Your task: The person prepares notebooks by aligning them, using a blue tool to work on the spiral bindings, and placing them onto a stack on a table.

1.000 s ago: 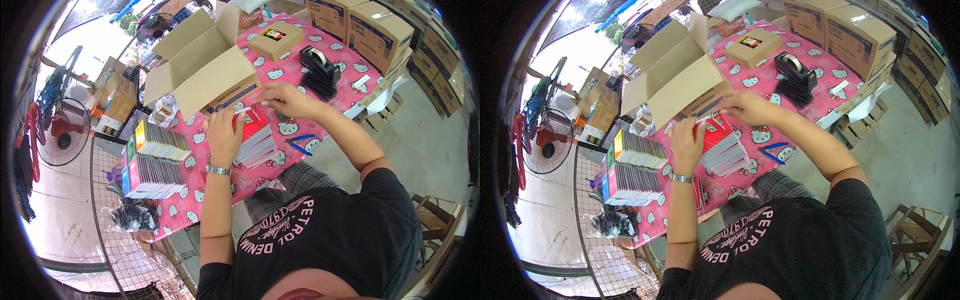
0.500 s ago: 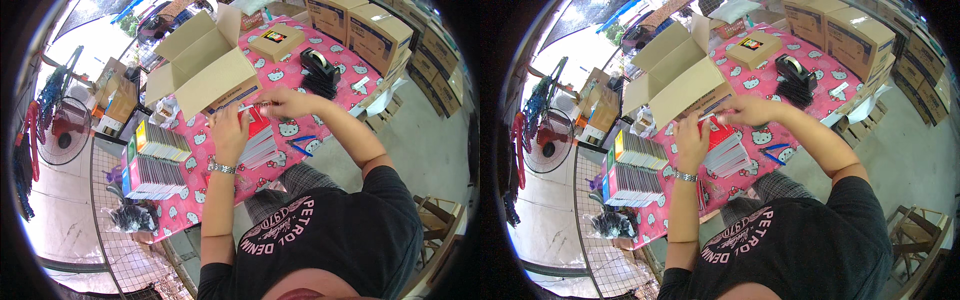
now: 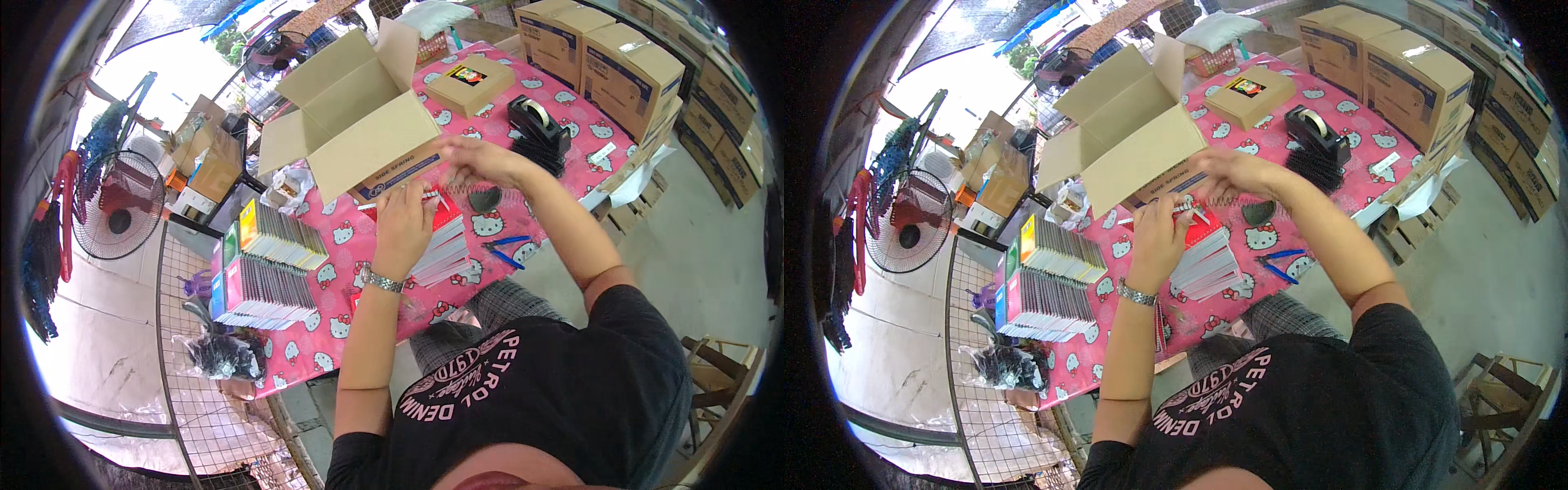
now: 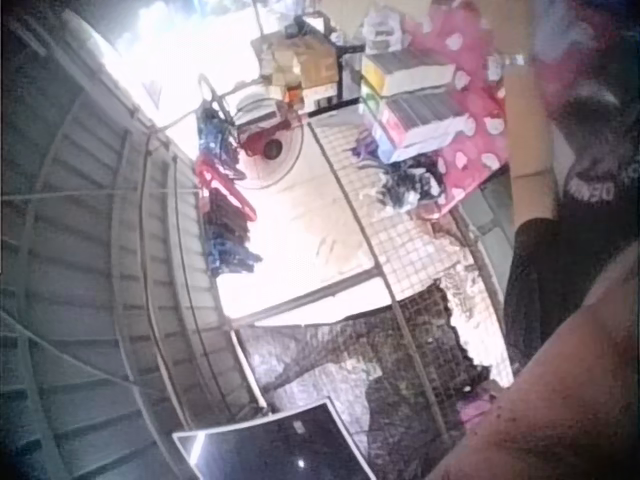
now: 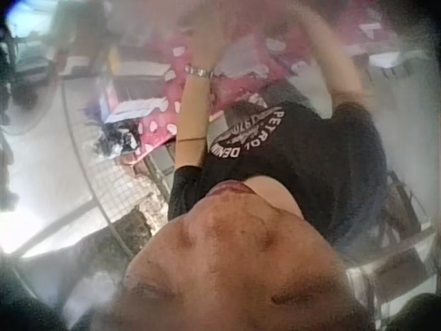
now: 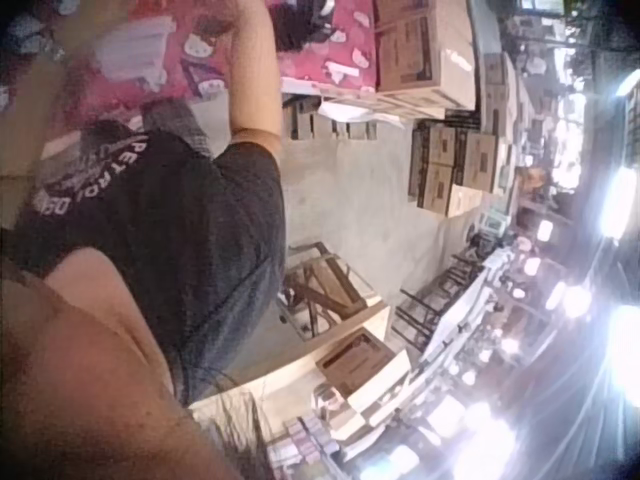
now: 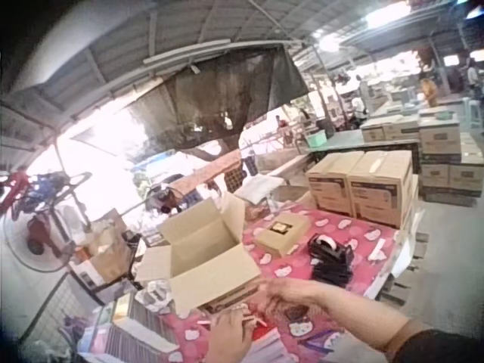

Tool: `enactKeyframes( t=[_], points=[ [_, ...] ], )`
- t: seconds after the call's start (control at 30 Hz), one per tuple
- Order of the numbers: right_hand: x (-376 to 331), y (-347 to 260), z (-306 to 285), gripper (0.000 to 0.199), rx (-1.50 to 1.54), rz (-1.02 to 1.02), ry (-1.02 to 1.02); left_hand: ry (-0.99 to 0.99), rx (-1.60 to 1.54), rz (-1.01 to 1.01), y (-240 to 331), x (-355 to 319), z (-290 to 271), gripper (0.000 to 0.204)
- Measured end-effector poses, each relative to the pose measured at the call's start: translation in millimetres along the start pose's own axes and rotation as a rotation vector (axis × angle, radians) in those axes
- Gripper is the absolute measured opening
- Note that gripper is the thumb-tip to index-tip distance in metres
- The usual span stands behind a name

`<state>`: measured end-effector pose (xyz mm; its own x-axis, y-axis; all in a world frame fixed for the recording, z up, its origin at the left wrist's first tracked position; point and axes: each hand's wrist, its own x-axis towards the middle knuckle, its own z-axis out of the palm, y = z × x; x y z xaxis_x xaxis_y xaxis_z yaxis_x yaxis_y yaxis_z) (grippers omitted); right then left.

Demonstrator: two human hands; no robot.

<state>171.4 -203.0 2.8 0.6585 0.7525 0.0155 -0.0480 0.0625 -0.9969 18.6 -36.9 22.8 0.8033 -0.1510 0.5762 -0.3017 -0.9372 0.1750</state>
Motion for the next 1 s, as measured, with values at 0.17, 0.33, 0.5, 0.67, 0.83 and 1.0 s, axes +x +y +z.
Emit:
enactKeyframes(
  t=[0.17, 0.33, 0.5, 0.67, 0.83, 1.0],
  points=[
    [36.1, 227.9, -28.3, 0.049, -1.505, 0.06, 0.636, -0.078, -0.058, -0.01, -7.0, 16.1, 8.6, 0.02],
    [28.2, 193.6, -12.5, 0.048, -1.321, 0.231, 0.229, -0.011, 0.108, -0.091, -2.8, -6.2, -1.1, 0.027],
    [23.6, 14.3, -9.7, 0.054, 0.275, -0.136, -0.37, -0.049, 0.102, -0.221, -15.4, -5.4, 0.7, 0.035],
    [15.1, -46.9, -33.7, 0.056, -0.414, -0.109, -0.491, -0.025, 0.083, -0.193, 2.7, 11.9, 6.1, 0.036],
    [7.5, -39.2, -30.9, 0.054, 0.285, -0.063, -0.561, -0.01, 0.142, -0.149, -5.3, 3.6, 8.5, 0.039],
    [13.6, -55.7, -23.0, 0.023, -0.144, -0.189, -0.496, 0.057, 0.152, -0.246, -6.1, 0.8, 10.2, 0.043]
  ],
)
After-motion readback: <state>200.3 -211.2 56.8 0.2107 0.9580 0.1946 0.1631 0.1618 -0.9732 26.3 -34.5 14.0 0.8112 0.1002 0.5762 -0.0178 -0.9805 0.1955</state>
